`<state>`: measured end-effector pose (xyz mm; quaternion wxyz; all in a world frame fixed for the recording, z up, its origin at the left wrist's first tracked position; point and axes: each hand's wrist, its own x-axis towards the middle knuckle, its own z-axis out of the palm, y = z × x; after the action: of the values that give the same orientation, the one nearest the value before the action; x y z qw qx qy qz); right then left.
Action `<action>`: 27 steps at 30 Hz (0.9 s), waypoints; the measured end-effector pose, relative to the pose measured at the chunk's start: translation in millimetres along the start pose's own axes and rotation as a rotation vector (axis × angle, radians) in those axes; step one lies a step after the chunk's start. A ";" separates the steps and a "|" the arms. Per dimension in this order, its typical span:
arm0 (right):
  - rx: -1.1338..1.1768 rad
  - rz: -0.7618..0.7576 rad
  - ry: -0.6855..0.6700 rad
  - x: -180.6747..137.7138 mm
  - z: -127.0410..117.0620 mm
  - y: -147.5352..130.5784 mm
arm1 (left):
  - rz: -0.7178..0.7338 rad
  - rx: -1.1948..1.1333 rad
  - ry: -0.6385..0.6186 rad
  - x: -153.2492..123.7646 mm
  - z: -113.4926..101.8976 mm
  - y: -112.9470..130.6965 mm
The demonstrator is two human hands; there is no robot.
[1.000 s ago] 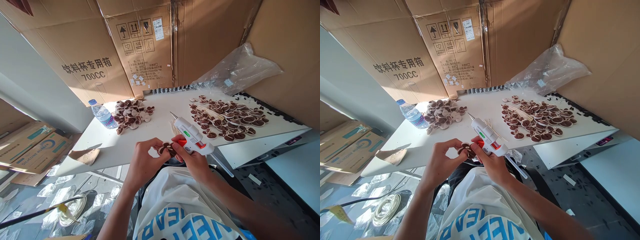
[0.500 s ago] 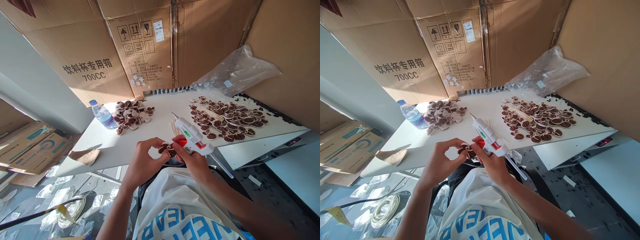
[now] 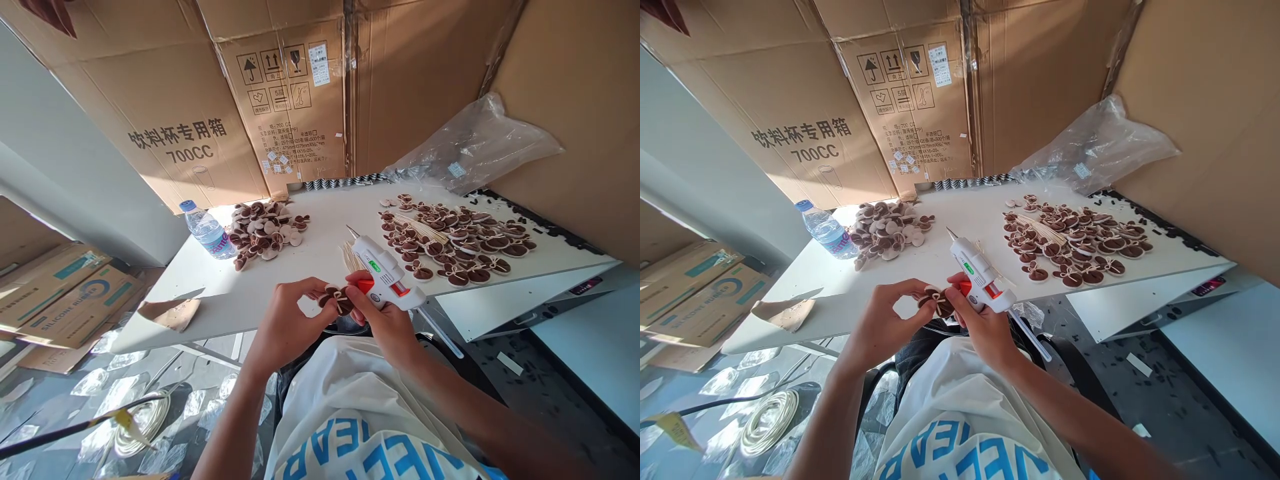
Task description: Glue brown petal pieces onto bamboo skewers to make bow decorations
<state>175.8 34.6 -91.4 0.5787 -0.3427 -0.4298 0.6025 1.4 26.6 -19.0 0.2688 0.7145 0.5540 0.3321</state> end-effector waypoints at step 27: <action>-0.054 -0.130 0.317 -11.5 15.5 19.4 | -0.014 -0.097 0.083 67.7 13.2 -49.0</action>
<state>155.0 22.1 -104.0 0.6674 -0.4204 -0.3706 0.4904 -7.2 104.0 -52.3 0.2821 0.6823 0.5530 0.3861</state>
